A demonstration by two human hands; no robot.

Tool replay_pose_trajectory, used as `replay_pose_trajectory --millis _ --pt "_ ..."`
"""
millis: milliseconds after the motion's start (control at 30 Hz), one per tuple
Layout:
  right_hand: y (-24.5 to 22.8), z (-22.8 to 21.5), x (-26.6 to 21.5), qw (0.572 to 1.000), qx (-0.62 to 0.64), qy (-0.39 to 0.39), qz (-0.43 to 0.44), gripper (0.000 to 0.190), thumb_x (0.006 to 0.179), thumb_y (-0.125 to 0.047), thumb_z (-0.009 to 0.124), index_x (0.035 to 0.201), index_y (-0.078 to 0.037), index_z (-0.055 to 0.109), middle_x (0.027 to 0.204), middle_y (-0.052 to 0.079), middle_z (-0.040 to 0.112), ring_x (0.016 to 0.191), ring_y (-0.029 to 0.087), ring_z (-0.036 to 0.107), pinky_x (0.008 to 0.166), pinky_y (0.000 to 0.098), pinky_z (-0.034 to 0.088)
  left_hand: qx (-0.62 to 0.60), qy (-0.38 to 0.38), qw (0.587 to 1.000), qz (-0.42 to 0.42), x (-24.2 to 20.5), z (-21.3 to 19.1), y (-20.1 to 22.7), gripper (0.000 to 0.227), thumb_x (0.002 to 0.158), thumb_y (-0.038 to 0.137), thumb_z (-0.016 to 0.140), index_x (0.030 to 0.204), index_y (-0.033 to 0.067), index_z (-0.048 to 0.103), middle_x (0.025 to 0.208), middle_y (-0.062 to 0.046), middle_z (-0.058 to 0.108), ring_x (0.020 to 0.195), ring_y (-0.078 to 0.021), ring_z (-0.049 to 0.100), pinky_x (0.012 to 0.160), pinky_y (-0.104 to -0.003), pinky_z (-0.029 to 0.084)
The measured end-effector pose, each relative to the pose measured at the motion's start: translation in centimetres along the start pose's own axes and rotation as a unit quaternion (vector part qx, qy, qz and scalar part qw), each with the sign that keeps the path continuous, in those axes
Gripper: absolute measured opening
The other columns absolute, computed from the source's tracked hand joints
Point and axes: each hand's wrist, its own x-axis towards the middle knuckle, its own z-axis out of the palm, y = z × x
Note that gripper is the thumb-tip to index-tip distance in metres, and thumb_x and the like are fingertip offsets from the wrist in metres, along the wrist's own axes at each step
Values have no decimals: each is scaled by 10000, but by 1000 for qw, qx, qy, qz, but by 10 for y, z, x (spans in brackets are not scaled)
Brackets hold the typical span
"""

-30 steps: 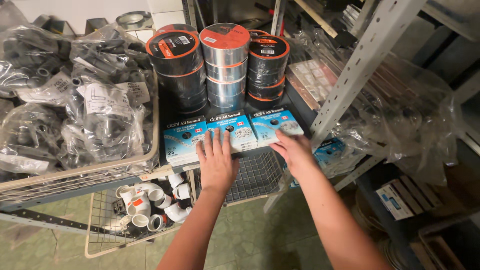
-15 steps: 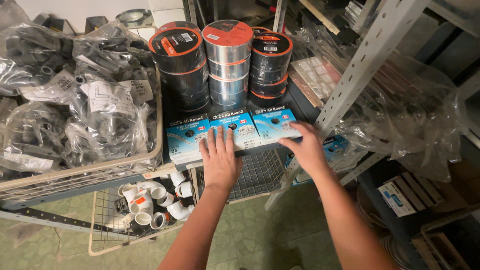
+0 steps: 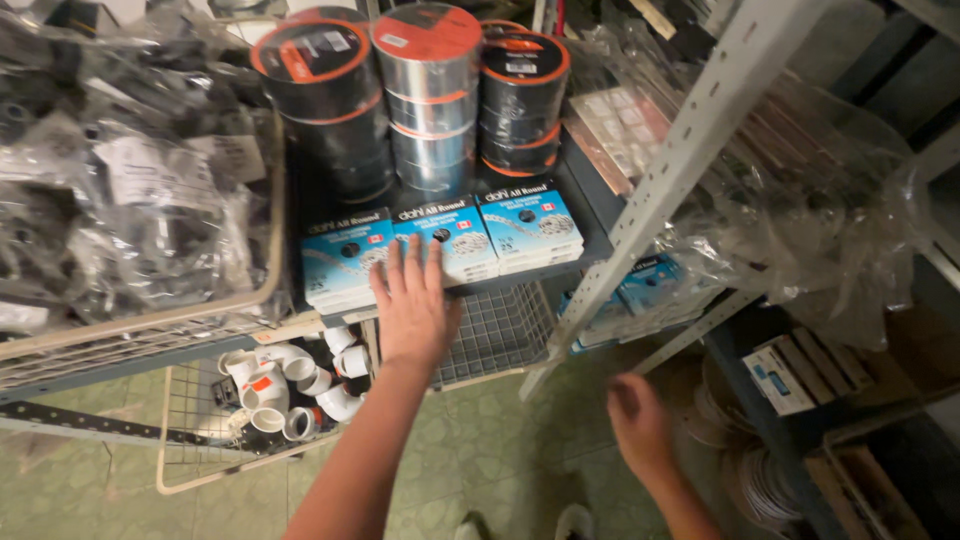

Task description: The person organizes various hardware items by picking up bags of pipe fittings and small blue boxes of steel strapping and placing them in specific bins or on a metal storage shelf.

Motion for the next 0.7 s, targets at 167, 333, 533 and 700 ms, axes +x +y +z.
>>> replay_pose_trajectory --millis 167,333,533,700 --pt "199 -29 -19 977 -40 -61 200 405 966 -142 814 1370 -116 796 1267 106 870 1159 273 818 1052 431 637 -12 -4 1000 0 1 -5 -2 1116 911 689 757 1815 160 373 1877 -154 385 1742 -451 290 1367 -708 253" --pt "295 -68 45 958 -57 -73 273 399 938 -231 766 1299 -82 846 1178 153 891 1069 342 825 934 499 614 -57 22 998 -1 1 -2 -9 1162 794 590 867 1792 173 443 1872 -158 416 1735 -448 325 1371 -709 238" --pt "327 -100 121 942 -51 -121 310 325 940 -235 768 1215 -101 879 1057 134 862 946 317 777 801 473 575 -90 96 990 -50 -48 -50 59 832 985 402 802 1723 108 556 1846 -248 467 1727 -518 356 1357 -727 264" --pt "331 -104 182 916 9 -166 364 314 985 -211 745 1247 -91 873 825 147 744 655 287 666 448 393 377 -154 87 975 -132 -163 -48 180 618 1018 332 784 1582 164 596 1780 -163 528 1683 -434 453 1288 -648 362"
